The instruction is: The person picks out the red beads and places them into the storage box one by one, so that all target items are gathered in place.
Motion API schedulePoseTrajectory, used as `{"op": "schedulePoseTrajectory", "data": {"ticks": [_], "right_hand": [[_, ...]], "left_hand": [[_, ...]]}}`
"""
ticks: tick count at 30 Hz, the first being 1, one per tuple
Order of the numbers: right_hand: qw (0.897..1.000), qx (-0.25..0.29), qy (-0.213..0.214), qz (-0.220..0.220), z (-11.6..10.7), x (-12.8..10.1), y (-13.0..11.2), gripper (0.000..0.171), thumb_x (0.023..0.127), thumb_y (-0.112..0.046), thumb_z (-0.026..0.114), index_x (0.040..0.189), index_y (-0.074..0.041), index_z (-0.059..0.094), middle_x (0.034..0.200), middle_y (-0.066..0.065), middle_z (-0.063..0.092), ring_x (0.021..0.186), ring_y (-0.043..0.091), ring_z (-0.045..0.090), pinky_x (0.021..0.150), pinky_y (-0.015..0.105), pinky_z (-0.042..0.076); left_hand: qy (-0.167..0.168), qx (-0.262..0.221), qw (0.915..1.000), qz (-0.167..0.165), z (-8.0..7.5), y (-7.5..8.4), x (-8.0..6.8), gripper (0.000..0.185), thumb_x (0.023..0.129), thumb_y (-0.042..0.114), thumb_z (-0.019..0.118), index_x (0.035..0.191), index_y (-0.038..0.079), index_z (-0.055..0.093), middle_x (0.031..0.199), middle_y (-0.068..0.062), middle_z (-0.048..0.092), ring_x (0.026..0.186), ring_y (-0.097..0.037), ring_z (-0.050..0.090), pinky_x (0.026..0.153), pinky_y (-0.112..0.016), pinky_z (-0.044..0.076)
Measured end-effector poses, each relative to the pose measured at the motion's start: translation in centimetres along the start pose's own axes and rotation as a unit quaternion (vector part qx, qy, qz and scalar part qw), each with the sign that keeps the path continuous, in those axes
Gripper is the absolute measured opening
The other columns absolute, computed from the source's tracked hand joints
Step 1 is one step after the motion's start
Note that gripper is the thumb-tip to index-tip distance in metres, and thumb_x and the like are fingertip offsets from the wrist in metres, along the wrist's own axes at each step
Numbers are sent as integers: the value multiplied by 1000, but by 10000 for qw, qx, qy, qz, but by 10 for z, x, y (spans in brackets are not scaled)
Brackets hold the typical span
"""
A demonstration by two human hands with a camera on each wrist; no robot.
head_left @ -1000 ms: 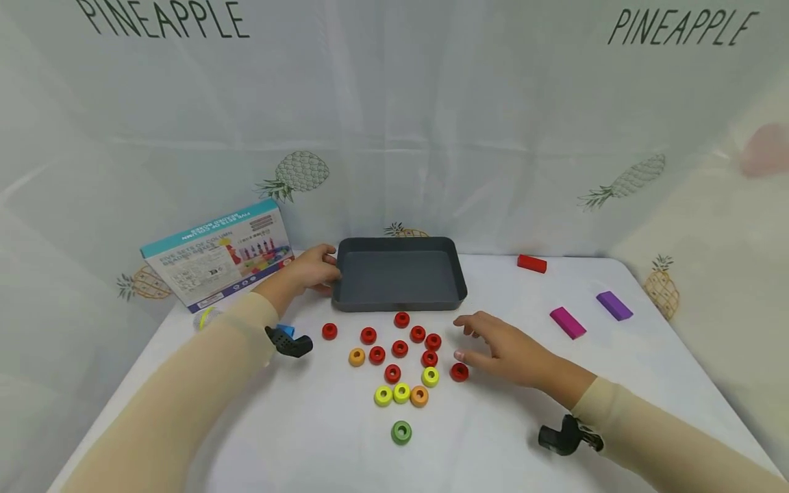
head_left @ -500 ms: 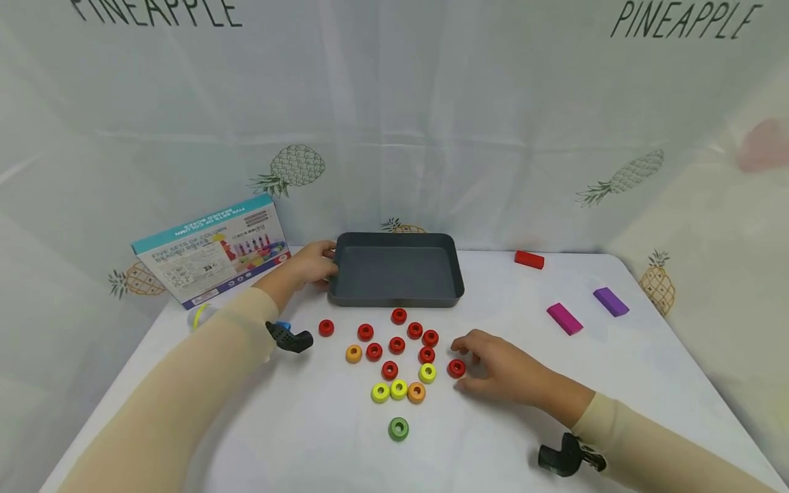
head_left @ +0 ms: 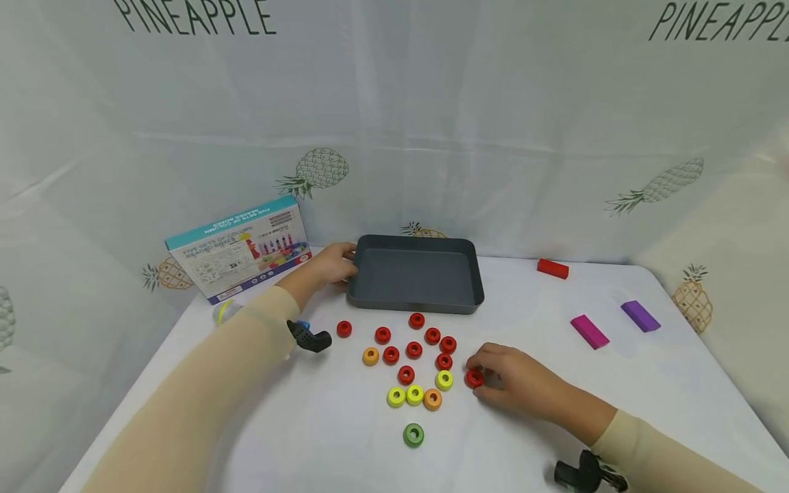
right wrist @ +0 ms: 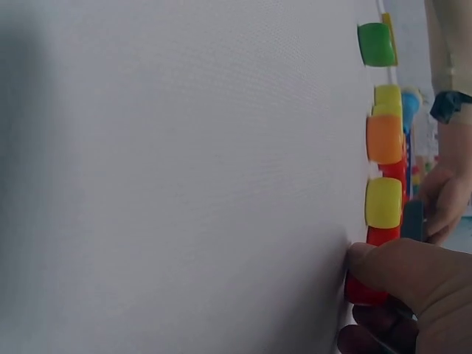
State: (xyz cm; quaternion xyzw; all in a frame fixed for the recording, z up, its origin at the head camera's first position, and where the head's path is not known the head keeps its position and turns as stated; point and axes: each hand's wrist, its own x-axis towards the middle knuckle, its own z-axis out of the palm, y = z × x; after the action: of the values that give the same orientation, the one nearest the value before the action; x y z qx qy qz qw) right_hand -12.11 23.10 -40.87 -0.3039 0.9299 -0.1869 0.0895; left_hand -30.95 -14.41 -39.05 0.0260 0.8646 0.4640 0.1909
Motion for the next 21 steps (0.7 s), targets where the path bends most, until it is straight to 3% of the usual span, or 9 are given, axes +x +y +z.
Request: {"op": "schedulePoseTrajectory", "data": {"ticks": [7, 21], "right_hand": [[9999, 47, 82, -117, -12, 2, 4, 32, 84, -22, 82, 114, -21, 72, 104, -18, 62, 94, 3, 59, 81, 23, 58], [9971, -41, 701, -278, -83, 29, 2, 35, 81, -14, 84, 114, -16, 71, 106, -8, 66, 92, 13, 64, 77, 23, 58]], "left_hand": [[-4, -21, 10000, -7, 0, 1, 2, 73, 91, 4, 61, 158, 8, 32, 149, -19, 46, 117, -36, 61, 88, -45, 59], [-39, 19, 10000, -61, -1, 2, -1, 74, 92, 5, 61, 159, 7, 30, 151, -19, 44, 119, -35, 60, 91, -46, 58]]}}
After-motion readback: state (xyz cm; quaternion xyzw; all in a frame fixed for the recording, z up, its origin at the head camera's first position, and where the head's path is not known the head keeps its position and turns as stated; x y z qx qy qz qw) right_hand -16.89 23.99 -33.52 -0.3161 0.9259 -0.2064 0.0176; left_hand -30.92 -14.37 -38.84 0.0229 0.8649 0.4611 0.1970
